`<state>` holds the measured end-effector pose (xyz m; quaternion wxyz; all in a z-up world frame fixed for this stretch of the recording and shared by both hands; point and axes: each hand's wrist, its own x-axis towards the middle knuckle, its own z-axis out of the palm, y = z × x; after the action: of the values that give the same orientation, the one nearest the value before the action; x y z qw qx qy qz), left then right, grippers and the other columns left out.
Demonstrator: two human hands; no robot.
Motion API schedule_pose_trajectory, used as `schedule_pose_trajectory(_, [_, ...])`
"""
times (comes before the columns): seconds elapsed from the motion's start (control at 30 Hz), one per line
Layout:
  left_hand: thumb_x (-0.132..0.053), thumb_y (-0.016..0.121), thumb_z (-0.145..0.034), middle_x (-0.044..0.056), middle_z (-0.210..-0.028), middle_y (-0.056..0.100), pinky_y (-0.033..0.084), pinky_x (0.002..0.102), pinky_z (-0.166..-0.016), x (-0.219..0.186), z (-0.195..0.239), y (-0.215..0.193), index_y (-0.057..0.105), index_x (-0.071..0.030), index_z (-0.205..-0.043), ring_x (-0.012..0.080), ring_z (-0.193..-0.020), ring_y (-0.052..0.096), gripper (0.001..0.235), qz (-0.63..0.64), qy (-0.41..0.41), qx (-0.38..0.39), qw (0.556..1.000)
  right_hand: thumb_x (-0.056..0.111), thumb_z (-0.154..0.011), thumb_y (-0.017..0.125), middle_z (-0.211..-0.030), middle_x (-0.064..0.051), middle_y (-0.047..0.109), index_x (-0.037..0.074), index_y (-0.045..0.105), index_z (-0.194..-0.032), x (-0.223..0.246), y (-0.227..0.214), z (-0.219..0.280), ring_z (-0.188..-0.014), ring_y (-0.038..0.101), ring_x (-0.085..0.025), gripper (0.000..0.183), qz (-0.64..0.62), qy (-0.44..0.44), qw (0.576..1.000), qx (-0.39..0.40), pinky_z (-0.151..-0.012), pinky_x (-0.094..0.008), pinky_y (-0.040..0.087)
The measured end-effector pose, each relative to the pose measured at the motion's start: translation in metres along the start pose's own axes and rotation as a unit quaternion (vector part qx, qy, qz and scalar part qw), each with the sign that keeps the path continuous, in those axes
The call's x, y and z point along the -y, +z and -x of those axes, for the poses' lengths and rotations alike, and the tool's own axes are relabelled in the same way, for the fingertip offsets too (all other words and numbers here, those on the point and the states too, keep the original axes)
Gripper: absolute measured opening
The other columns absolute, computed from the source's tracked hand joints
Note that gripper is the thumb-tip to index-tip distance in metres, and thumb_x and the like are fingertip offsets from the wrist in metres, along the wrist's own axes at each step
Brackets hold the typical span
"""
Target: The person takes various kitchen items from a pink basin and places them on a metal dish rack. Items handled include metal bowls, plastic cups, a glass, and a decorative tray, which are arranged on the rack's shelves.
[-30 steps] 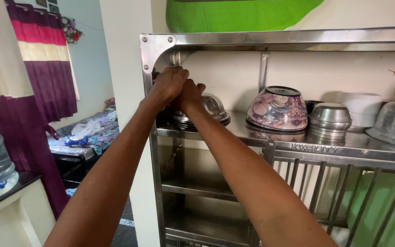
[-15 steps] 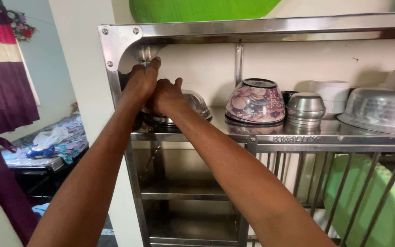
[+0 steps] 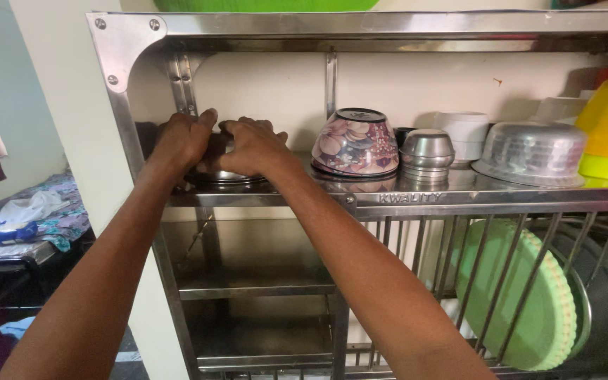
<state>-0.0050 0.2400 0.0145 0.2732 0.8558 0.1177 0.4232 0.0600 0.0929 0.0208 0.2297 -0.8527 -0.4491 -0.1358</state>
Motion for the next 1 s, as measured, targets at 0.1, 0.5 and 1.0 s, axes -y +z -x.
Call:
schedule_pose_trajectory(0.1, [-0.045,0.048,-0.098,0.026,-0.100,0.074,0.052,0.047,-0.093,0.012,0.001,0.010,0.075,0.003,-0.102,0.0411,-0.097,0.072,0.055,0.009,0.029,-0.004,1.000,0.067,-0.054,0.084,-0.160,-0.018,0.036,0.019,0.045,-0.152,-0.012,0.015,-0.002,-0.150,0.030,-0.039,0.116,-0.036,-0.042,0.996,-0.069,-0.114,-0.066,0.030])
schedule_pose_trajectory(0.5, [-0.035,0.050,-0.109,0.028,-0.107,0.071,0.051,0.053,-0.093,-0.033,0.035,0.012,0.076,-0.003,-0.116,0.0484,-0.099,0.068,0.042,-0.059,0.173,-0.132,0.974,0.041,-0.064,0.082,-0.165,-0.022,0.024,0.018,0.041,-0.154,-0.027,0.009,0.029,-0.154,0.022,-0.043,0.103,-0.016,-0.092,0.984,-0.152,-0.118,-0.063,0.026])
schedule_pose_trajectory(1.0, [-0.024,0.051,-0.109,0.016,-0.062,0.059,0.040,0.039,-0.054,-0.219,0.106,0.098,0.075,0.003,-0.104,0.0211,-0.053,0.053,0.037,0.179,0.284,-0.093,0.937,0.006,-0.083,0.067,-0.137,-0.015,0.070,0.003,0.069,-0.130,-0.119,-0.105,0.181,-0.131,0.063,-0.035,0.047,-0.032,-0.159,0.901,-0.403,-0.118,-0.043,0.048])
